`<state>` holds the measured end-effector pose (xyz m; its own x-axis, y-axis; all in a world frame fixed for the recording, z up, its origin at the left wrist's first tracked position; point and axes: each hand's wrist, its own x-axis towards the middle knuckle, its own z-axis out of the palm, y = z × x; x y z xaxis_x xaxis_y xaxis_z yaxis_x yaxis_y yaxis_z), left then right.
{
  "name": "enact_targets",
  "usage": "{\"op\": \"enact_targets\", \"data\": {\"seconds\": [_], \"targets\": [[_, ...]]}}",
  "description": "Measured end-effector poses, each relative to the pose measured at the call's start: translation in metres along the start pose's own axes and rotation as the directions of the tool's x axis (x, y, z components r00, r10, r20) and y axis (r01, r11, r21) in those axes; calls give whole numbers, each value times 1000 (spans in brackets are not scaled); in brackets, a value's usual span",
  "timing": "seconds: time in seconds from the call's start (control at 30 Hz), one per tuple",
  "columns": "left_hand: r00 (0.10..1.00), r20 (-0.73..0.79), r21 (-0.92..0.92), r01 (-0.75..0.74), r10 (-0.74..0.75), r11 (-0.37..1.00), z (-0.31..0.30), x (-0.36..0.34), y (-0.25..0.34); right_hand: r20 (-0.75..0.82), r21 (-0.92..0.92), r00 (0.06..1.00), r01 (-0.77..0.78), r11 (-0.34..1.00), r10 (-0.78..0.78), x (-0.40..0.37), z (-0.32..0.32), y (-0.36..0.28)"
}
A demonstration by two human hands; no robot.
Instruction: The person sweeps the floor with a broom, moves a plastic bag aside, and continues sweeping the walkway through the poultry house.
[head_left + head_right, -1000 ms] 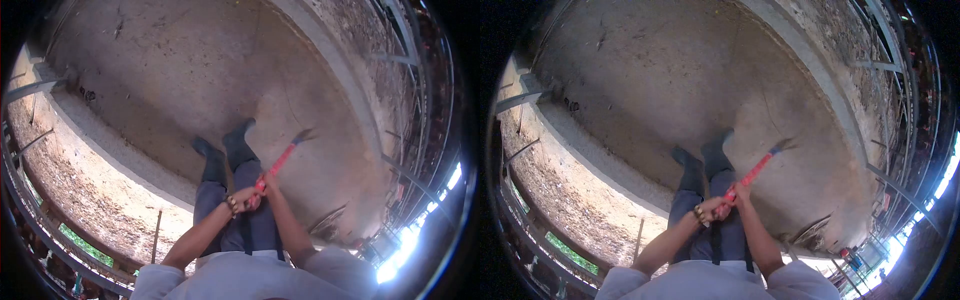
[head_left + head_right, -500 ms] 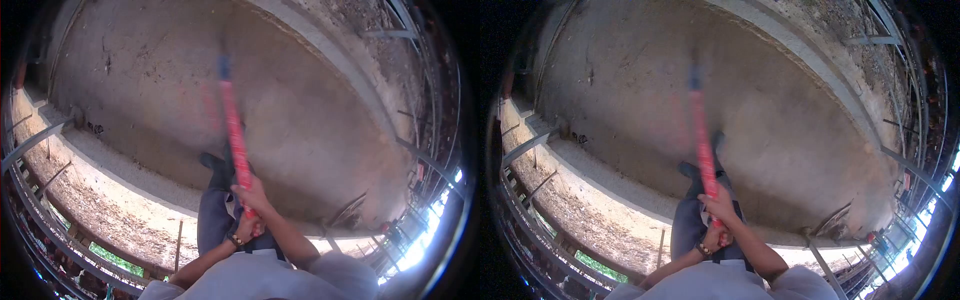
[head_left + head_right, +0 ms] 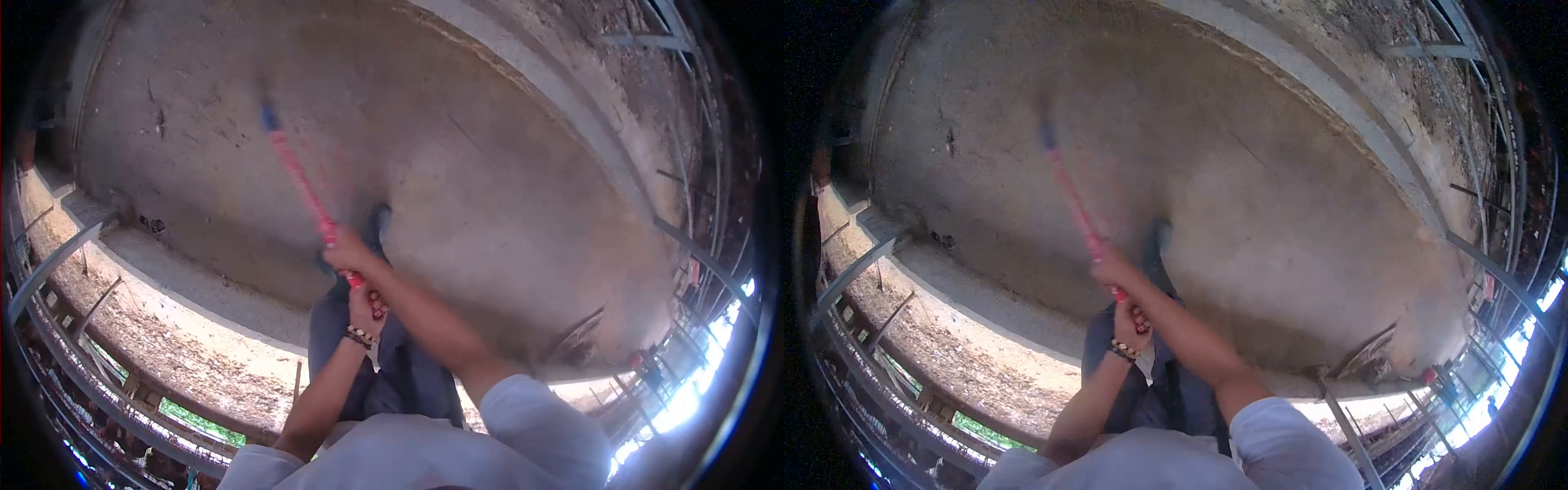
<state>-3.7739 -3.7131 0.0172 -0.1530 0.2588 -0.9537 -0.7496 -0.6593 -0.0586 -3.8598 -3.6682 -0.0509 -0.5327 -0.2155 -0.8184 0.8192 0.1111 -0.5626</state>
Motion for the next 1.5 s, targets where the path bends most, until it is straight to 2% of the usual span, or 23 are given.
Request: {"op": "enact_targets", "data": {"seconds": [0.1, 0.17, 0.23, 0.3, 0.37, 0.4, 0.43, 0.5, 0.57, 0.63, 0.67, 0.73, 0.77, 0.83, 0.9, 0.97, 1.03, 1.13, 1.2, 1.3, 1.37, 1.43, 1.5], "targets": [[996, 39, -83, -71, 74, 994, 8, -29, 16, 212, 126, 962, 149, 981, -173, -25, 20, -51], [991, -61, 29, -114, 115, 993, 6, -65, 6, 273, 314, 955, 20, 949, -111, -74, 15, -75], [974, 204, 130, 70, -96, 989, -6, -110, 3, 174, 537, 977, 14, 844, -127, -116, 9, -74], [788, 414, 4, 499, -456, 866, 12, -149, 16, 78, 711, 996, -80, 698, 35, -146, 2, -52], [609, 427, 7, 737, -668, 676, 6, -147, 22, -214, 831, 957, 73, 551, 195, -156, -16, -34], [497, 432, 12, 831, -753, 555, 3, -145, 27, -277, 882, 873, 65, 468, 401, -153, -29, -31], [475, 398, 83, 833, -785, 547, 20, -125, 49, -313, 921, 749, 88, 380, 584, -144, -41, -28], [354, 353, -75, 933, -866, 351, 25, -61, 68, -415, 894, 655, 165, 417, 631, -102, -64, 5], [411, 397, -46, 902, -821, 429, 45, -5, 83, -413, 870, 688, 105, 481, 597, -35, -90, 12], [702, 351, -69, 680, -620, 730, 72, 6, 113, -245, 782, 900, -36, 622, 360, 39, -91, -24], [818, 318, -100, 531, -479, 841, 81, 3, 123, -201, 705, 965, 24, 709, 167, 71, -75, -48], [970, 113, 0, 217, -216, 976, 95, 3, 150, -24, 385, 955, -264, 885, 295, 148, -41, -86], [998, 27, 85, 59, -61, 995, 104, 0, 162, 136, 392, 990, -30, 919, -25, 162, -27, -109], [997, -70, 63, -36, 41, 997, 139, -17, 185, 93, 120, 996, -28, 992, 17, 147, -5, -211], [988, -48, 182, -138, 149, 974, 142, -38, 195, 235, 237, 971, -8, 971, -49, 115, 6, -247], [1000, 13, 353, 14, -20, 936, 114, -75, 181, 163, 375, 983, 17, 927, -84, 63, 6, -250], [998, -47, 519, -2, 31, 855, 137, -124, 182, 119, 431, 991, -107, 896, 61, -1, -4, -238], [933, 65, 600, 247, -354, 761, 144, -148, 164, -83, 738, 889, -249, 627, 450, -79, -31, -224], [858, 175, 561, 316, -483, 765, 181, -149, 167, -338, 754, 736, -161, 637, 587, -94, -61, -223], [767, 119, 645, 423, -631, 636, 239, -86, 196, -485, 606, 723, -129, 785, 493, -59, -124, -194], [867, 248, 581, 225, -433, 782, 215, -14, 161, -521, 470, 782, -73, 880, 343, 1, -154, -174], [992, 120, 488, -28, -35, 872, 248, -7, 171, -348, 166, 936, 1, 986, 58, 68, -157, -223], [964, 57, 349, -265, 261, 899, 280, -4, 175, -41, 73, 999, -32, 997, 35, 108, -148, -275]]}}
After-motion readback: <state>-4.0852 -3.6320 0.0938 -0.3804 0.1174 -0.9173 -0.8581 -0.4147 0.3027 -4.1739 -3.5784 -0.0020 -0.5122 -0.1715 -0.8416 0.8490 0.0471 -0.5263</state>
